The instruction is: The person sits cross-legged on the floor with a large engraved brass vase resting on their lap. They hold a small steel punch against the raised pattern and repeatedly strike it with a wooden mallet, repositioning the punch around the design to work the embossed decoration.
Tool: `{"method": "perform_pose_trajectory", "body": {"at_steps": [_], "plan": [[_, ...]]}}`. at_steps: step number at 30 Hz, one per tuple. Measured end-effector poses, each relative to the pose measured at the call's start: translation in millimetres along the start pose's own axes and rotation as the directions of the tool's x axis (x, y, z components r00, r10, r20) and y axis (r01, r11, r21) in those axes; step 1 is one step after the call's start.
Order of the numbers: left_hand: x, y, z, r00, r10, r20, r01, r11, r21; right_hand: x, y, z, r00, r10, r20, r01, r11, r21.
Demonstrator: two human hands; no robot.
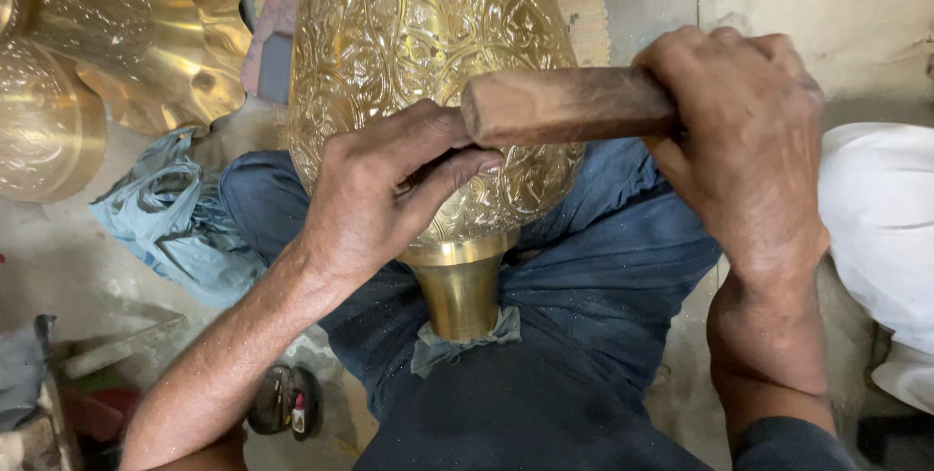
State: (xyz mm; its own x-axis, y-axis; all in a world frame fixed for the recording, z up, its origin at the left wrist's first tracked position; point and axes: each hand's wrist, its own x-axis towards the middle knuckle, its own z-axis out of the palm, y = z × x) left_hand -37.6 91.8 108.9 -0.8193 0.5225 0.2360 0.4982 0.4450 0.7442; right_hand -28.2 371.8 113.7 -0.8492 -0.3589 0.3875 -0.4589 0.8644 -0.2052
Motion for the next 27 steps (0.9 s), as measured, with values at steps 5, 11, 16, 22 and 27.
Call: {"method": "perform_pose_trajectory", "body": {"at_steps": [5,11,16,22,27], "plan": [[2,-3,3,1.000,0.017,-0.004,-0.017,0.999,-0.041,-7,8,6,0.986,0.139,0.088,-0.152,0.975,0.164],[2,-3,1,0.998,-0.046,0.037,0.048,0.998,-0.047,-7,8,2,0.969,0.212,0.125,-0.242,0.911,0.335],[3,0,0,1.000,0.006,0.017,-0.006,1.000,0.000,1,1,-4,0.977,0.197,0.076,-0.211,0.941,0.265],[8,2,-3,1.000,0.012,0.023,-0.012,1.000,-0.008,5,-7,-8,0.966,0.230,0.122,-0.250,0.949,0.194],[7,4,-5,1.000,0.023,0.015,-0.023,1.000,-0.004,5,-7,-7,0.996,0.070,0.052,-0.069,0.998,-0.006]]}}
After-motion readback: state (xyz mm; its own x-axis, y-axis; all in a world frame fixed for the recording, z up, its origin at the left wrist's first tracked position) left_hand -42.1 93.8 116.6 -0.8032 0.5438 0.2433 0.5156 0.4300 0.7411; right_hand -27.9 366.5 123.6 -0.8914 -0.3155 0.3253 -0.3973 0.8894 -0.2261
